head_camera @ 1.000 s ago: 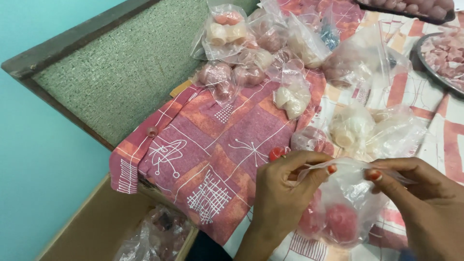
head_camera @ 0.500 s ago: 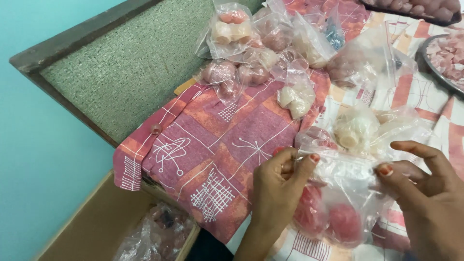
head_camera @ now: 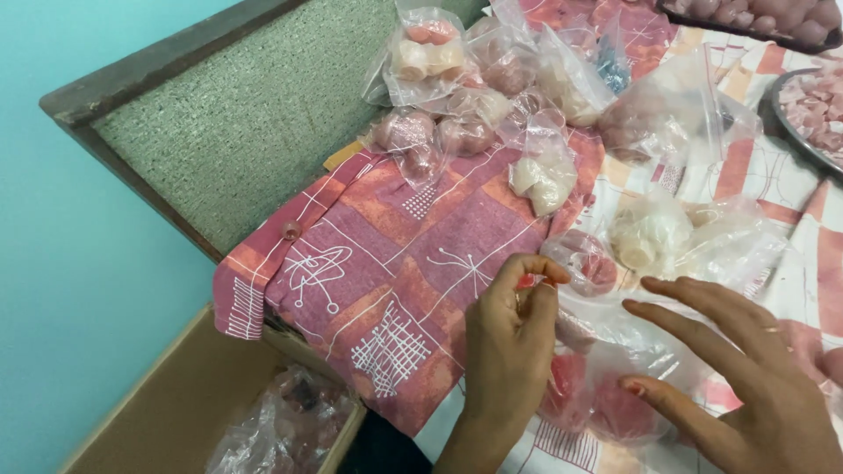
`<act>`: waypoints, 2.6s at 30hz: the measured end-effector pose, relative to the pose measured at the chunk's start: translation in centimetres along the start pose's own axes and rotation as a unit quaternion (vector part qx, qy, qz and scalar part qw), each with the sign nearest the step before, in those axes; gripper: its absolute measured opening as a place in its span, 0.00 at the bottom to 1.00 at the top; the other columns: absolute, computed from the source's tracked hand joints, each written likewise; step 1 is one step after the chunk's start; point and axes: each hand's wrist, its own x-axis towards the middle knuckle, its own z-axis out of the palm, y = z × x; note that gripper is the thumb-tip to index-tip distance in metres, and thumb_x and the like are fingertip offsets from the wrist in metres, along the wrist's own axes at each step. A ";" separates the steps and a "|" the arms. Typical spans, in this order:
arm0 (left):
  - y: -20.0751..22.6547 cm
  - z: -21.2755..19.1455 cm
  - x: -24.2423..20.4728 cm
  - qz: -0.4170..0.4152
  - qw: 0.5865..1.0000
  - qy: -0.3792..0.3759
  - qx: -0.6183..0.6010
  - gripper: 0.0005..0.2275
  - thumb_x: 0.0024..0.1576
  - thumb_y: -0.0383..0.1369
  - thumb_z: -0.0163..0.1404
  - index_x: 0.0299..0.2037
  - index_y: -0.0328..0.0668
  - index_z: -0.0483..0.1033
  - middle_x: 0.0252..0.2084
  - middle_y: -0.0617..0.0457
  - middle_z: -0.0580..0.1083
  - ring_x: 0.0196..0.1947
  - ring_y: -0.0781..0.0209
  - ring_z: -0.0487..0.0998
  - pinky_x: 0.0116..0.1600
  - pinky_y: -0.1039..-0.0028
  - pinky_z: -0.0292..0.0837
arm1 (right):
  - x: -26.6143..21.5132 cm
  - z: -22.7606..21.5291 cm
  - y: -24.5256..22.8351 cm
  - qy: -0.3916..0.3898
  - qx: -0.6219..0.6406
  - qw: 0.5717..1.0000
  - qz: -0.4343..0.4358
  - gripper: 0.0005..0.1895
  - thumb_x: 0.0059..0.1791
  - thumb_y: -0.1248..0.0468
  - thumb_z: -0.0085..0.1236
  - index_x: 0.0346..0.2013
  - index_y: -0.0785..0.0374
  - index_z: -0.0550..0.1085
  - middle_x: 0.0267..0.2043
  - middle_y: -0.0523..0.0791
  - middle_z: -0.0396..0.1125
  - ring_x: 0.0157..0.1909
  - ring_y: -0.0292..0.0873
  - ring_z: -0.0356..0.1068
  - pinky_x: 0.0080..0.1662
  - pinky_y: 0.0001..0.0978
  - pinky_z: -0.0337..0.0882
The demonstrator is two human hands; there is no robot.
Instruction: The person picks up plastic bags containing candles from a bed, puts some bags into a cardboard box, and seals others by hand.
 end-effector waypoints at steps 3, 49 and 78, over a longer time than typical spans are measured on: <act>2.6 -0.6 0.1 -0.062 0.997 -0.028 0.028 0.09 0.60 0.30 0.49 0.47 0.39 0.77 0.23 0.56 0.73 0.21 0.68 0.71 0.27 0.74 0.67 | -1.3 0.7 1.6 -0.062 0.061 0.992 0.096 0.35 0.37 0.50 0.69 0.59 0.51 0.78 0.56 0.42 0.75 0.60 0.47 0.71 0.62 0.44 0.67; -11.0 -31.6 -17.3 -0.299 0.824 0.453 -0.164 0.13 0.63 0.41 0.47 0.52 0.46 0.75 0.45 0.55 0.77 0.43 0.64 0.77 0.43 0.65 0.71 | 4.3 31.4 -26.1 -0.483 0.579 0.495 0.432 0.19 0.55 0.59 0.40 0.52 0.66 0.74 0.46 0.48 0.75 0.47 0.45 0.76 0.50 0.44 0.77; -10.3 -25.3 -10.9 -0.107 0.897 0.422 -0.079 0.20 0.61 0.34 0.45 0.64 0.40 0.70 0.65 0.49 0.73 0.68 0.58 0.69 0.70 0.70 0.58 | 3.7 14.7 -15.2 -0.362 0.508 0.779 0.069 0.26 0.56 0.64 0.45 0.69 0.64 0.66 0.70 0.50 0.65 0.70 0.45 0.62 0.67 0.38 0.61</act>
